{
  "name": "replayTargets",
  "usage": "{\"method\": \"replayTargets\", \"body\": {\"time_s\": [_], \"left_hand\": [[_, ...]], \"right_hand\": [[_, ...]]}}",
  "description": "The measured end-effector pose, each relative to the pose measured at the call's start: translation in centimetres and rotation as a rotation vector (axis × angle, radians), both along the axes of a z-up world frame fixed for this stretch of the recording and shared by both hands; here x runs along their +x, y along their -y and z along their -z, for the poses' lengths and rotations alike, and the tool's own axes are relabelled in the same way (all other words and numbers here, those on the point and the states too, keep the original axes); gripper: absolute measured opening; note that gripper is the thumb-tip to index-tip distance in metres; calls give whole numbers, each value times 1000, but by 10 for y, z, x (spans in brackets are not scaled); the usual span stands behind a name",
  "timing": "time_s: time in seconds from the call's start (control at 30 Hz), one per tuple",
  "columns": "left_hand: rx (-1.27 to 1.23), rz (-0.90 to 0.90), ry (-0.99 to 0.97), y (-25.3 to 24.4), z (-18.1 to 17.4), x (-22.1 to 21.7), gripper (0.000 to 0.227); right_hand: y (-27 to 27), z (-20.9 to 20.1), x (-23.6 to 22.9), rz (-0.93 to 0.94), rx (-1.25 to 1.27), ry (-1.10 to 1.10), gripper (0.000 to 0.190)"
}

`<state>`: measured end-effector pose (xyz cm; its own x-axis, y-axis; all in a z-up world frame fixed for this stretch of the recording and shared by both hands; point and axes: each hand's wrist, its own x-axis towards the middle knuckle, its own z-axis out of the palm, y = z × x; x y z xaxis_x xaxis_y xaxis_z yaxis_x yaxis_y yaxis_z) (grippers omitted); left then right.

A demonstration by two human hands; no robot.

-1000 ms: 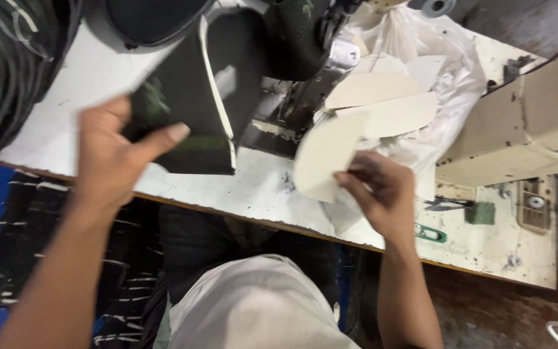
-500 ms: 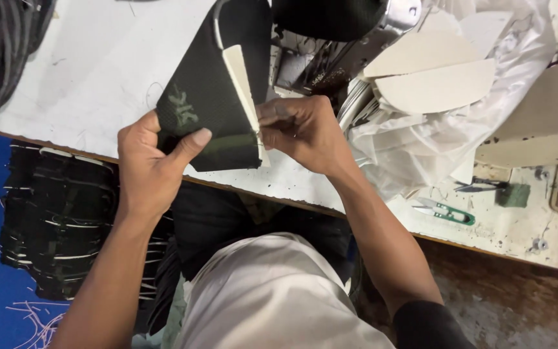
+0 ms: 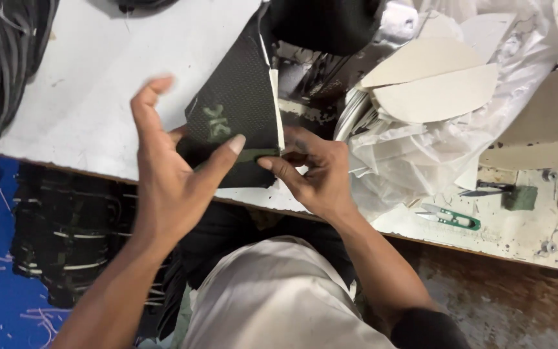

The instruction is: The person uses a sewing machine to stitch a white fabric strip onto the strap of a black sandal. They repeatedly pick up sandals from a stack, position them under the needle, and sew the strap before moving the finished item aside.

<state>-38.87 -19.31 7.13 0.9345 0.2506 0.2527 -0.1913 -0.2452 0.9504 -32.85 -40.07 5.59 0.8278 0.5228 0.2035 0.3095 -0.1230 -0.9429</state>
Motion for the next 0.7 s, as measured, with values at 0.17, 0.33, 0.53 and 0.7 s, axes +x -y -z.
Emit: {"method": "replayTargets", "body": {"time_s": [0.17,0.33,0.53,0.7], "left_hand": [[651,24,157,7,-18,19,65],[191,83,98,77,-14,46,43],[256,-83,178,133,-21,75,37],[267,-83,168,133,-13,93,36]], "right_hand": [[13,-2,-2,-7,73,-27,62],[79,11,39,-3,40,-44,67],[120,-4,77,-61,170,-247,68],[127,1,88,-6,130,-301,73]]}}
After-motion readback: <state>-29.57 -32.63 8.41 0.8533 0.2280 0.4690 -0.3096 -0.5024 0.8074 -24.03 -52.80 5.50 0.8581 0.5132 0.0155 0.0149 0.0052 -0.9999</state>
